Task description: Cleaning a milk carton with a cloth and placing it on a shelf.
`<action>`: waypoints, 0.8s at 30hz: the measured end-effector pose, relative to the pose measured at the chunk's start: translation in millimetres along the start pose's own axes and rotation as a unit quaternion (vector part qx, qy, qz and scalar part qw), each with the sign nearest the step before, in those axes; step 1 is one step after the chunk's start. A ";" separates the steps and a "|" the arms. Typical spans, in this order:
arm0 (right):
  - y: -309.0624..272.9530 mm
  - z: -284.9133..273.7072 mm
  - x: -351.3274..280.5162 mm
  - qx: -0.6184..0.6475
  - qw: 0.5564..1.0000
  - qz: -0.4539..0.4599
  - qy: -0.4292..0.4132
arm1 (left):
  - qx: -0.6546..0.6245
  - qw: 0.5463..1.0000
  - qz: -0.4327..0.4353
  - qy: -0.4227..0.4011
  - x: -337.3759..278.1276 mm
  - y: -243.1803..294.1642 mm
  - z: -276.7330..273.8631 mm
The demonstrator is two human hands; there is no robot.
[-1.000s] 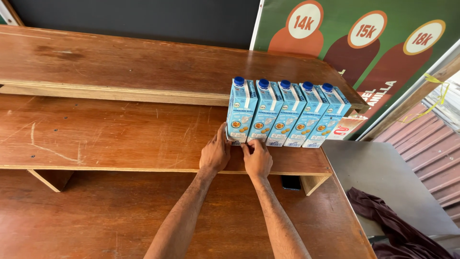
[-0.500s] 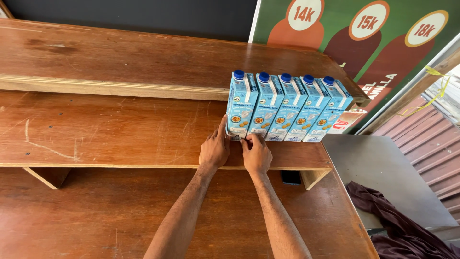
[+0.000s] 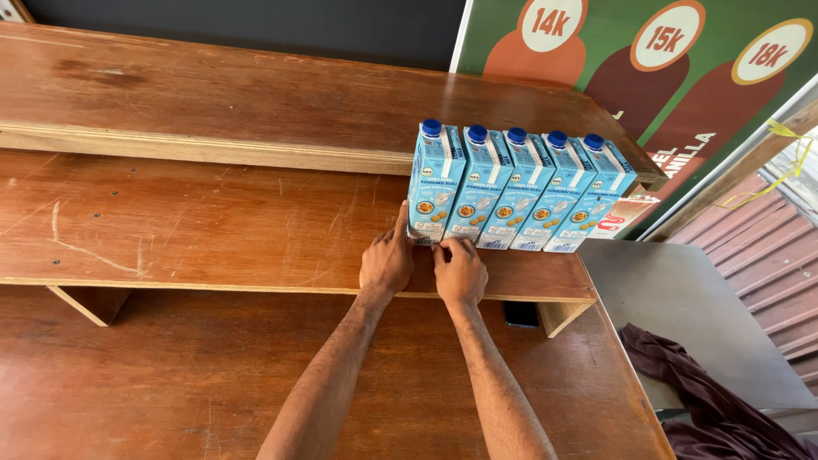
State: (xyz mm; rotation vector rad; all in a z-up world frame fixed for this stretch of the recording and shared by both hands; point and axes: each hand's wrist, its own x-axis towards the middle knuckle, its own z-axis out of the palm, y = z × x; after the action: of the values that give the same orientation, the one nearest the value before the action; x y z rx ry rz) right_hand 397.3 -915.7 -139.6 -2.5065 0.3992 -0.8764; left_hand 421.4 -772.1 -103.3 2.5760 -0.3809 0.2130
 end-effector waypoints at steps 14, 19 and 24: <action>0.0 -3.7 -2.7 0.020 1.000 -0.020 0.010 | -0.039 0.999 0.007 0.021 1.2 -8.5 11.8; 0.6 -5.0 -5.1 0.024 0.999 -0.022 0.001 | -0.048 0.998 0.008 0.039 -3.4 -8.0 8.0; 0.3 -9.9 -9.3 0.014 0.999 -0.043 -0.024 | -0.045 0.997 0.011 0.062 -5.1 -14.0 14.5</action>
State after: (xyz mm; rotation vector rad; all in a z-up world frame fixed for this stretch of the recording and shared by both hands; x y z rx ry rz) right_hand 383.8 -915.3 -137.6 -2.5294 0.2645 -0.8471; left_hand 421.9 -766.9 -123.4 2.4565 -0.3646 0.3548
